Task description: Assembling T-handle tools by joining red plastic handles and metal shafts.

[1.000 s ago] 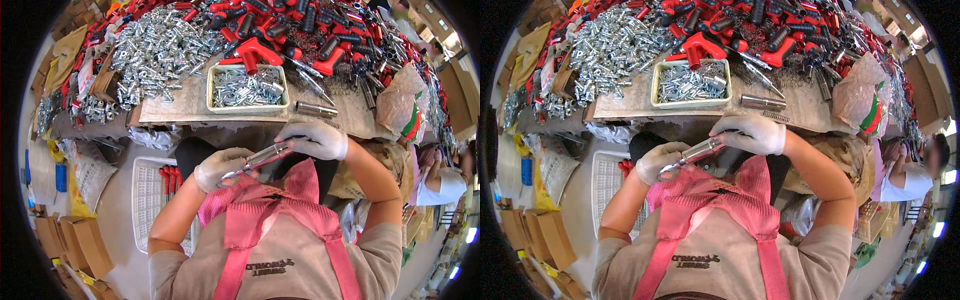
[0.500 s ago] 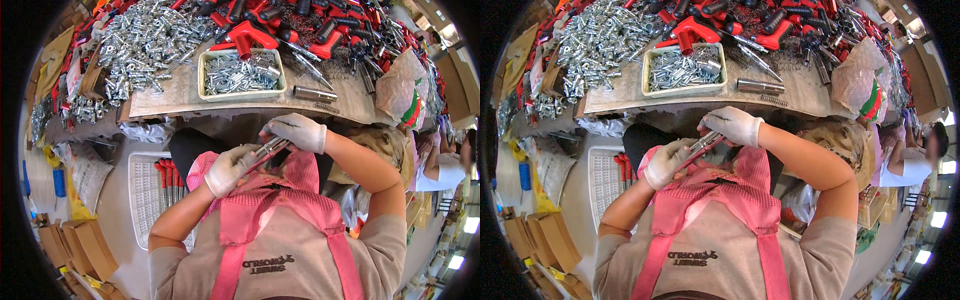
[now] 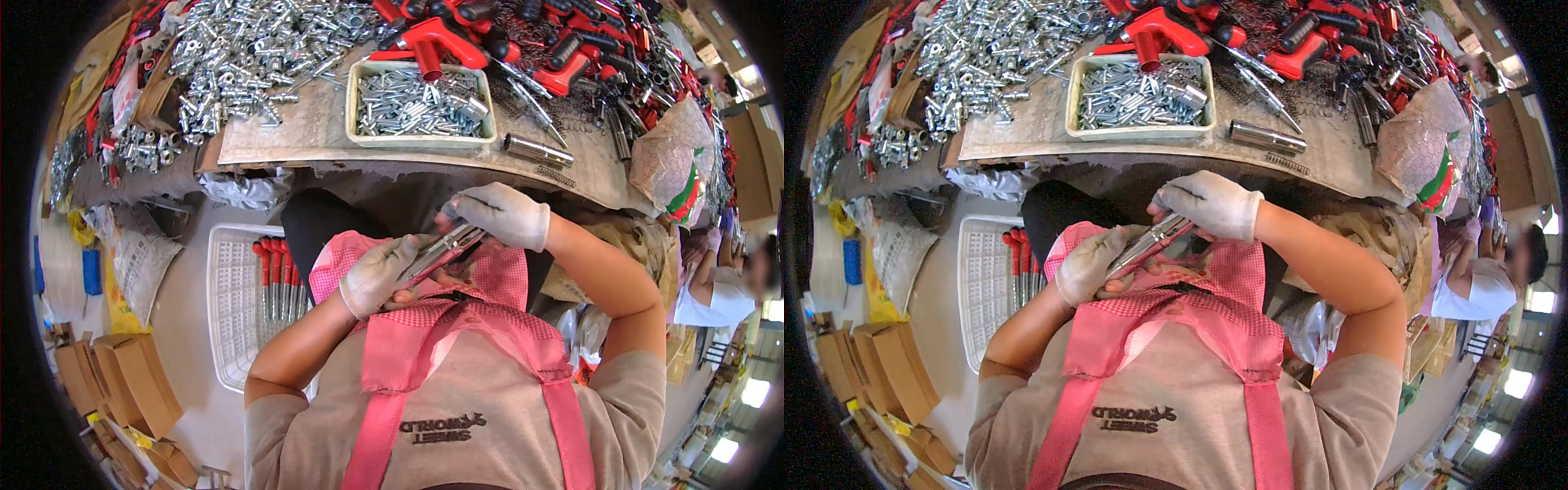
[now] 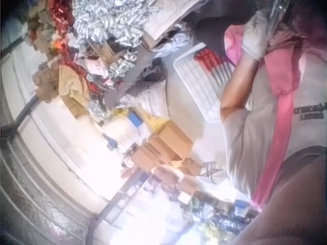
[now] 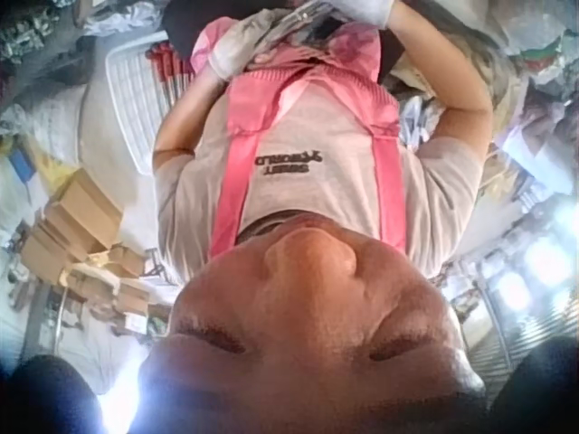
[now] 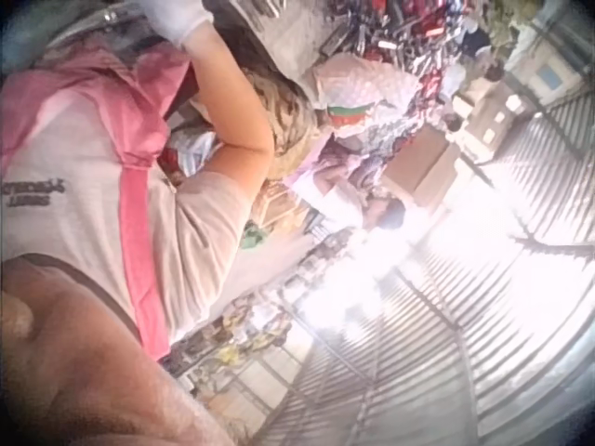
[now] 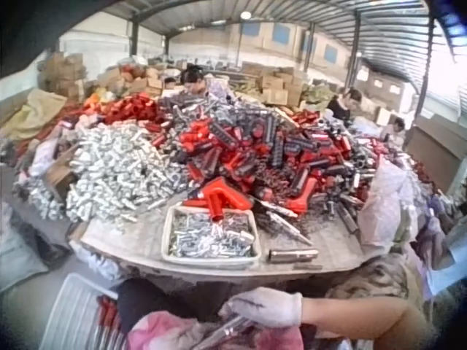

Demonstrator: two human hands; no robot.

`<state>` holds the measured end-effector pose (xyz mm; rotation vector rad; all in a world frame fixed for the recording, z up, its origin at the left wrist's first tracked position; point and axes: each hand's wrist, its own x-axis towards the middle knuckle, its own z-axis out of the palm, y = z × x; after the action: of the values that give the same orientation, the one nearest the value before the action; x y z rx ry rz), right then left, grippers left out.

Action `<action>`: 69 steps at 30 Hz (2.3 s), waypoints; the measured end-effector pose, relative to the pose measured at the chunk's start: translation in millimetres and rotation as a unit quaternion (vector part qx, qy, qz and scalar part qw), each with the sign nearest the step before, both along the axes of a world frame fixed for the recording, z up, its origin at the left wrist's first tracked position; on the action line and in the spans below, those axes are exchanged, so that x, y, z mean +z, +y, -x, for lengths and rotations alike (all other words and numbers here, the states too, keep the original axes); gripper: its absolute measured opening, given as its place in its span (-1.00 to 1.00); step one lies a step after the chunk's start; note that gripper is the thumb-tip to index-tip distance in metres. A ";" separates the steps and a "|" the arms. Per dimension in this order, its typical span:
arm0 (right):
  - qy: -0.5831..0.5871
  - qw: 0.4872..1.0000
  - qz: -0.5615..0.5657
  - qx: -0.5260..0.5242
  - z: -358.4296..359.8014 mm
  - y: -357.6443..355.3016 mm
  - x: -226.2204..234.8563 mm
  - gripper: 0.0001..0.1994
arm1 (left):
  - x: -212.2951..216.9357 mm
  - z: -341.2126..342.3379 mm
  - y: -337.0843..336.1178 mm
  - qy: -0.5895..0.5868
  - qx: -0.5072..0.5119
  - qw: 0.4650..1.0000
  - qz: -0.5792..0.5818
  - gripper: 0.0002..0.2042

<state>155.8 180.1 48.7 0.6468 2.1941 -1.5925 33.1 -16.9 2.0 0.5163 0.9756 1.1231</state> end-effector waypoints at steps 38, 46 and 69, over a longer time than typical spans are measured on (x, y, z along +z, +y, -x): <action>0.150 0.808 -0.431 0.374 -36.5 -40.1 29.4 -0.88 | 8.5 -10.2 -18.3 0.261 -0.199 0.941 -0.085 -0.61; -0.011 0.893 -0.339 0.297 -45.3 -6.2 39.5 -0.65 | 14.0 -0.5 -22.9 0.360 -0.153 0.919 -0.047 -0.65; 0.015 0.968 -0.166 0.185 -41.0 37.5 21.7 -0.56 | 5.7 11.2 -15.4 0.050 0.012 0.997 -0.058 -0.54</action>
<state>196.8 217.6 70.4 0.2718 2.4501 -1.0669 21.8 -32.3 7.7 0.6610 1.0085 1.1887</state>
